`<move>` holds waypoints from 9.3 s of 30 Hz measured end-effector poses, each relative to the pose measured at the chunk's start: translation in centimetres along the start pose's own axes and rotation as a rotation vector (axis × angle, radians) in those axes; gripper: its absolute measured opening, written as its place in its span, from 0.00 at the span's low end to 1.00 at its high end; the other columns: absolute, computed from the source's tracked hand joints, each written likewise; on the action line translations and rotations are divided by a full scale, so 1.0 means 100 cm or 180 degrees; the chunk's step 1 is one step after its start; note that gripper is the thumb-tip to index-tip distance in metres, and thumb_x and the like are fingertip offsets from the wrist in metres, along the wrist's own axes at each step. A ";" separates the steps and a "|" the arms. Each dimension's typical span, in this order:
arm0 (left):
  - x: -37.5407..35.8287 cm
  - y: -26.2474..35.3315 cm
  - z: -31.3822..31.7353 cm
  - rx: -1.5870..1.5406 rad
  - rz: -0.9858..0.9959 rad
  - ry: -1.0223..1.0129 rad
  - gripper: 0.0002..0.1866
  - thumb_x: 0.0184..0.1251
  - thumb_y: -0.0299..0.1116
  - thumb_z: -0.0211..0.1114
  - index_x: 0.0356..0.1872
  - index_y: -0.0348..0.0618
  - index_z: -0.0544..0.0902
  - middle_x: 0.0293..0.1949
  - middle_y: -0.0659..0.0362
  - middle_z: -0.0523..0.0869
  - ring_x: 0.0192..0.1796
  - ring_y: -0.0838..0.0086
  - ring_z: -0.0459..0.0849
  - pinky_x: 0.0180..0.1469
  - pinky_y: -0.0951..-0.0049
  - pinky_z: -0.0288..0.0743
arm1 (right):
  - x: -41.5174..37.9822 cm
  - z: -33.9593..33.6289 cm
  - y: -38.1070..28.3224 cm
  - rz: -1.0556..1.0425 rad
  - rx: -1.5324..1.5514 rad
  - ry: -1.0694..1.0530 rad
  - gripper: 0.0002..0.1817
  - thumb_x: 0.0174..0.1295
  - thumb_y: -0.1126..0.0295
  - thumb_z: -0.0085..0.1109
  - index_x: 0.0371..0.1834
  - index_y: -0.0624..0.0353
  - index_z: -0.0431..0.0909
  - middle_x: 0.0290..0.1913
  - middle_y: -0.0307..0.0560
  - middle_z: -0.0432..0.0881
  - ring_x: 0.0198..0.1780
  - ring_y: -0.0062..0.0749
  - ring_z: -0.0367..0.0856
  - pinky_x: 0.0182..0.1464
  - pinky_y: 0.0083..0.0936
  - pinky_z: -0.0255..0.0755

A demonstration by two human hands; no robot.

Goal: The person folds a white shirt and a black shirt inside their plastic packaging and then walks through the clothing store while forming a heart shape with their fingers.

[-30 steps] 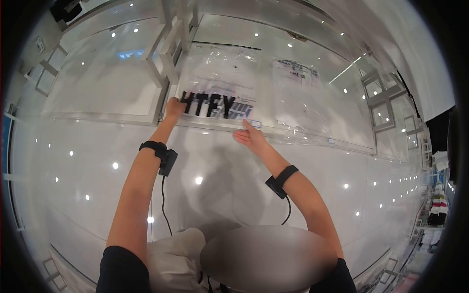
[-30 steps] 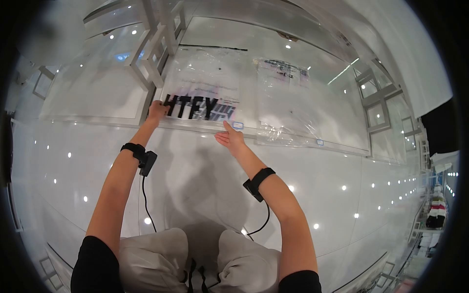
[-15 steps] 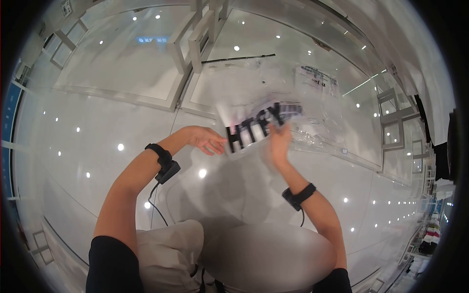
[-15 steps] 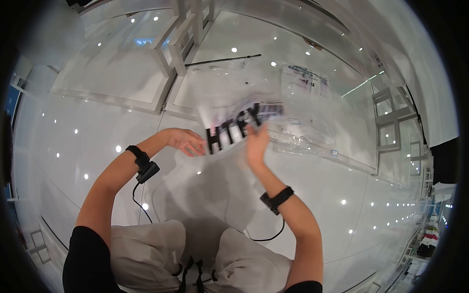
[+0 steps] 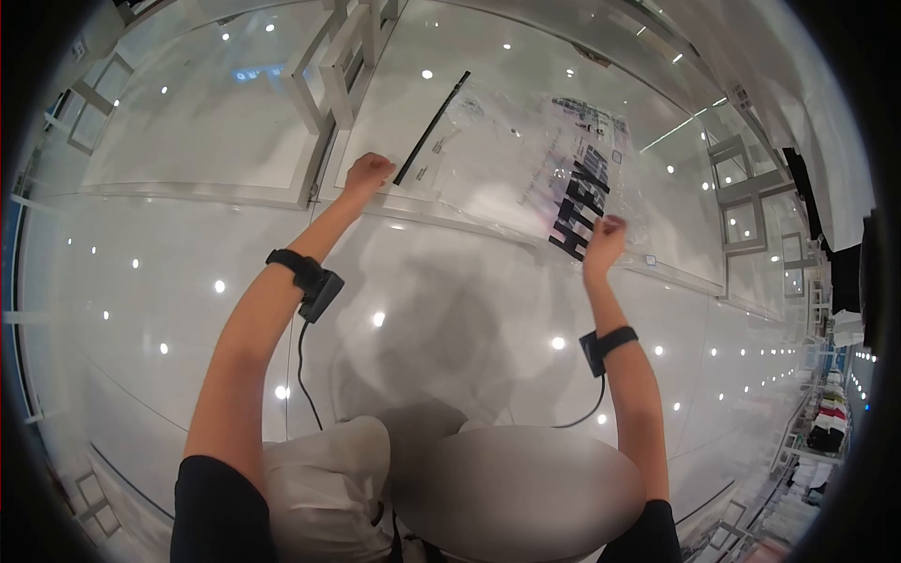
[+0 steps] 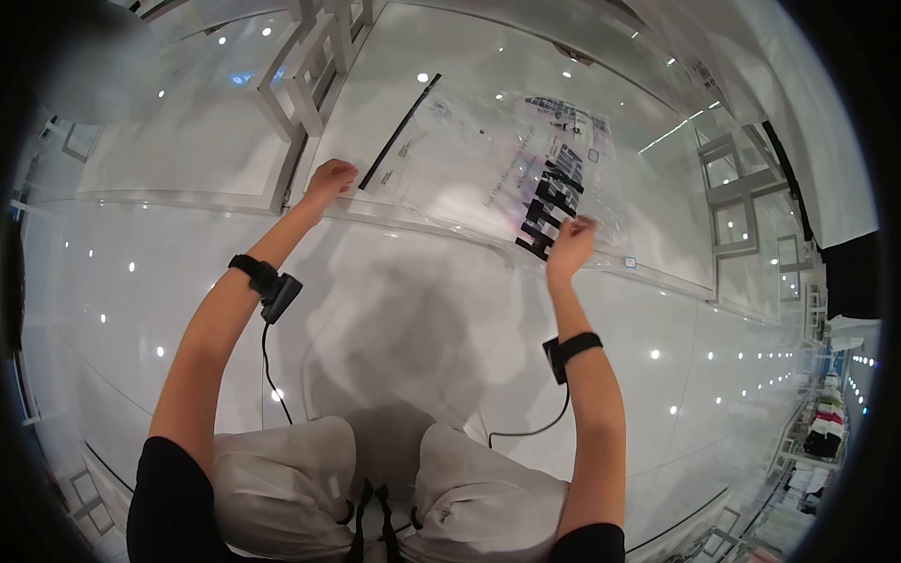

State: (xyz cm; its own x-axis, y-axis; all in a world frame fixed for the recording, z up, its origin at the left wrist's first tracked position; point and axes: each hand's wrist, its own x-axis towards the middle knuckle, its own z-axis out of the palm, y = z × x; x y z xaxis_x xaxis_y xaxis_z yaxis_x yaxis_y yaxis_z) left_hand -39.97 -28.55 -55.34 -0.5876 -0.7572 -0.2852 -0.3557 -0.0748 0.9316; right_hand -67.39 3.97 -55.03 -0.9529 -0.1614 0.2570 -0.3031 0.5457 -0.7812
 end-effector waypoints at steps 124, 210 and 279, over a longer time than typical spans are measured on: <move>-0.047 0.029 -0.050 0.0006 -0.0043 -0.0560 0.26 0.57 0.25 0.60 0.59 0.51 0.72 0.52 0.54 0.70 0.36 0.75 0.79 0.41 0.75 0.75 | -0.091 0.041 -0.072 0.1603 0.1630 -0.2305 0.17 0.58 0.74 0.53 0.51 0.63 0.68 0.31 0.47 0.82 0.35 0.26 0.79 0.37 0.21 0.68; -0.009 -0.015 -0.048 0.2486 0.1430 0.0215 0.53 0.39 0.40 0.77 0.65 0.30 0.55 0.64 0.42 0.62 0.65 0.53 0.64 0.65 0.66 0.61 | -0.093 0.066 -0.077 -0.1039 -0.0636 -0.1643 0.20 0.51 0.71 0.64 0.47 0.68 0.74 0.47 0.59 0.76 0.54 0.49 0.70 0.54 0.35 0.69; -0.454 0.648 0.026 0.2077 0.2214 -0.2782 0.02 0.58 0.25 0.63 0.29 0.38 0.79 0.25 0.57 0.79 0.26 0.68 0.77 0.30 0.73 0.71 | -0.125 -0.580 -0.443 0.0305 0.0344 -0.0481 0.04 0.58 0.71 0.57 0.34 0.57 0.79 0.28 0.45 0.79 0.35 0.39 0.77 0.47 0.31 0.67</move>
State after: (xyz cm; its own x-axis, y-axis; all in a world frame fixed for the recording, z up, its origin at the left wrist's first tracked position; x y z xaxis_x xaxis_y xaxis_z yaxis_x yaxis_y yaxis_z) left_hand -38.26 2.65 17.42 -0.9808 0.1821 -0.0703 0.0733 0.6774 0.7320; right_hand -41.24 29.54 9.37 -0.9662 -0.2390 0.0965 -0.2029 0.4745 -0.8566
